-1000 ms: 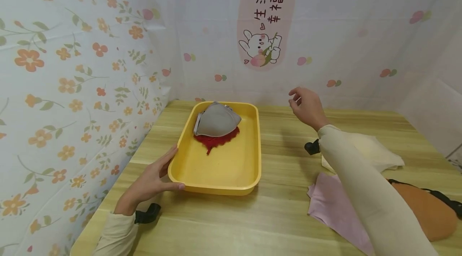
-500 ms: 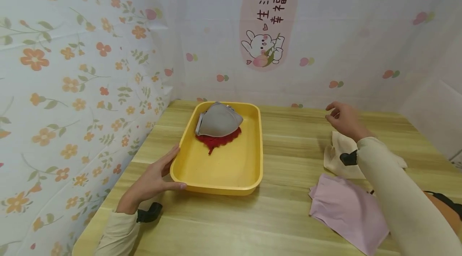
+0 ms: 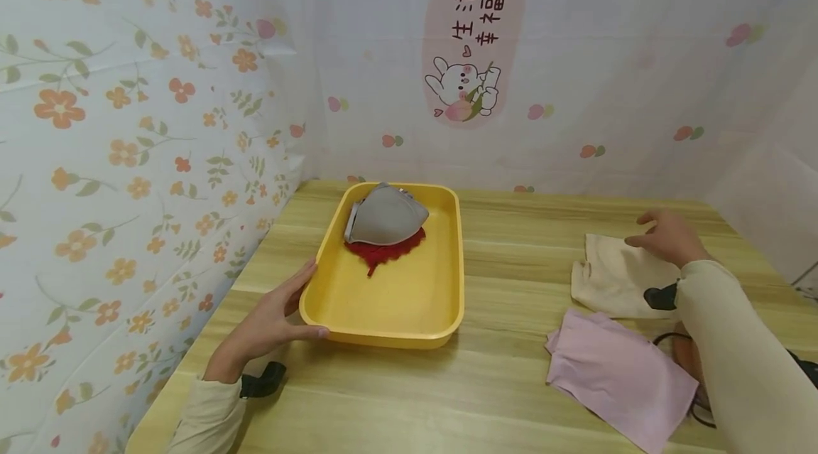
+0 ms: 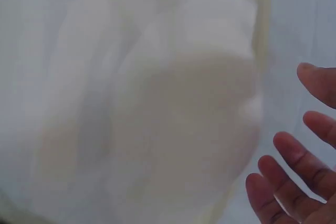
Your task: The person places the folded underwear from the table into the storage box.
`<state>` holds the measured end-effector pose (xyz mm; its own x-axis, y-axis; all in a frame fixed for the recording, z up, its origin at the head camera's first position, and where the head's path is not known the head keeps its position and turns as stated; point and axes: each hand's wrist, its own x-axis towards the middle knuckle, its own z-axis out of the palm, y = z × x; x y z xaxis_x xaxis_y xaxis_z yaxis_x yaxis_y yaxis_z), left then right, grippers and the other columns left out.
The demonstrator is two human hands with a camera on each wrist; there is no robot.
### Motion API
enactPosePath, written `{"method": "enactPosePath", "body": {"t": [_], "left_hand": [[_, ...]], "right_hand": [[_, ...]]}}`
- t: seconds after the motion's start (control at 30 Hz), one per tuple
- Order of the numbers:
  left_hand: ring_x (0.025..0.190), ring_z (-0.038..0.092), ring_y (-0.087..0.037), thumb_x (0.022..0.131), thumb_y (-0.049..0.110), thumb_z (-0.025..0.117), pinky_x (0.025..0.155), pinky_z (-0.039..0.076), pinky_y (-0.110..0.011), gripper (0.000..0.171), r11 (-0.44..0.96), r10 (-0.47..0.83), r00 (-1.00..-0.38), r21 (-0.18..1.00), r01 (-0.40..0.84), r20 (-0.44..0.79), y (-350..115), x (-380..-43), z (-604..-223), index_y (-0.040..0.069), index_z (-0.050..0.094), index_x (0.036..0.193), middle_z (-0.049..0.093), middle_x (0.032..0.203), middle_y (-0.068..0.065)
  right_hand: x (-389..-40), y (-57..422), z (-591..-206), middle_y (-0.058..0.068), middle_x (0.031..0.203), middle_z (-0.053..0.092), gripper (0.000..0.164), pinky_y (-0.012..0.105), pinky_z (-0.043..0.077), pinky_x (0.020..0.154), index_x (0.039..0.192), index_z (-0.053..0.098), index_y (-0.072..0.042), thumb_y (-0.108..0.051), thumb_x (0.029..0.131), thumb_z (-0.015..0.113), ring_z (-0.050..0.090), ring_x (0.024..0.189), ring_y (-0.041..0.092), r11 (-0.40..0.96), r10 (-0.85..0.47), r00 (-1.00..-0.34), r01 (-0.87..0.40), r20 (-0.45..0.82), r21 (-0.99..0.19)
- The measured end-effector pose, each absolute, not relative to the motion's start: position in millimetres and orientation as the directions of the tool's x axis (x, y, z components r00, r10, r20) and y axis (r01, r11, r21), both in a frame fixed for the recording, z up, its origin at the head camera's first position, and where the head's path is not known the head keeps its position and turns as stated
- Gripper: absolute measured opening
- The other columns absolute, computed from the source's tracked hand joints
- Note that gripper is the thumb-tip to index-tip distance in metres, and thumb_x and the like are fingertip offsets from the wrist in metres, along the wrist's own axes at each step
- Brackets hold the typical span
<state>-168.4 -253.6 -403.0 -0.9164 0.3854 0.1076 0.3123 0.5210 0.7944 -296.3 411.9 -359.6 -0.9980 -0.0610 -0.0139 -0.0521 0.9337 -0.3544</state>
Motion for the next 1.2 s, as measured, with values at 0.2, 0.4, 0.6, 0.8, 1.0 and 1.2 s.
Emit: {"method": "enactPosePath", "body": {"t": [0.2,0.4,0.6,0.8,1.0,1.2], "left_hand": [[0.149,0.033,-0.041,0.081,0.028,0.086,0.112,0.041,-0.049,0.11,0.524,0.382,-0.918,0.792,0.313,0.11,-254.4,-168.6,-403.3,-0.003,0.015,0.159,0.01,0.169,-0.02],[0.149,0.032,-0.041,0.081,0.028,0.085,0.112,0.04,-0.048,0.109,0.521,0.386,-0.916,0.793,0.315,0.11,-253.8,-170.2,-402.6,-0.003,0.016,0.159,0.01,0.169,-0.02],[0.149,0.032,-0.043,0.08,0.027,0.086,0.111,0.039,-0.051,0.11,0.524,0.38,-0.918,0.791,0.315,0.114,-253.8,-169.3,-402.5,-0.005,0.016,0.159,0.01,0.169,-0.022],[0.149,0.031,-0.044,0.081,0.028,0.086,0.111,0.038,-0.052,0.11,0.523,0.377,-0.92,0.795,0.306,0.106,-253.4,-167.6,-402.5,-0.003,0.015,0.159,0.01,0.169,-0.021],[0.148,0.032,-0.045,0.081,0.027,0.085,0.11,0.038,-0.054,0.109,0.519,0.382,-0.918,0.797,0.31,0.109,-253.5,-166.1,-401.1,-0.003,0.015,0.159,0.009,0.169,-0.022],[0.149,0.031,-0.045,0.082,0.027,0.084,0.111,0.037,-0.053,0.108,0.509,0.39,-0.914,0.802,0.313,0.109,-252.9,-165.2,-401.7,-0.002,0.015,0.16,0.009,0.169,-0.021]], "right_hand": [[-284.3,423.2,-367.3,0.047,0.118,0.056,0.071,0.052,0.056,0.068,0.129,0.046,0.024,-0.03,0.09,0.071,0.061,0.095,0.056,0.936,-0.025,-1.0,-0.016,-0.019,-0.351],[-280.8,431.2,-375.0,0.048,0.129,0.047,0.079,0.063,0.05,0.082,0.13,0.046,0.024,-0.045,0.094,0.064,0.053,0.106,0.063,0.949,-0.003,-0.997,0.019,-0.071,-0.315],[-282.3,436.8,-381.5,0.052,0.139,0.029,0.11,0.069,0.044,0.094,0.141,0.024,0.027,-0.064,0.091,0.059,0.037,0.121,0.067,0.934,0.023,-0.968,0.11,-0.249,-0.339],[-284.5,434.7,-382.2,0.051,0.141,0.024,0.121,0.073,0.037,0.099,0.143,0.018,0.027,-0.065,0.084,0.068,0.029,0.123,0.069,0.933,0.035,-0.965,0.124,-0.259,-0.336],[-282.8,429.1,-380.5,0.048,0.144,0.025,0.118,0.074,0.034,0.1,0.144,0.026,0.021,-0.065,0.079,0.074,0.025,0.125,0.07,0.917,0.041,-0.975,0.123,-0.218,-0.379],[-283.5,428.1,-381.4,0.048,0.148,0.023,0.113,0.076,0.032,0.099,0.148,0.028,0.014,-0.061,0.078,0.077,0.024,0.128,0.07,0.904,0.029,-0.985,0.099,-0.17,-0.415]]}}
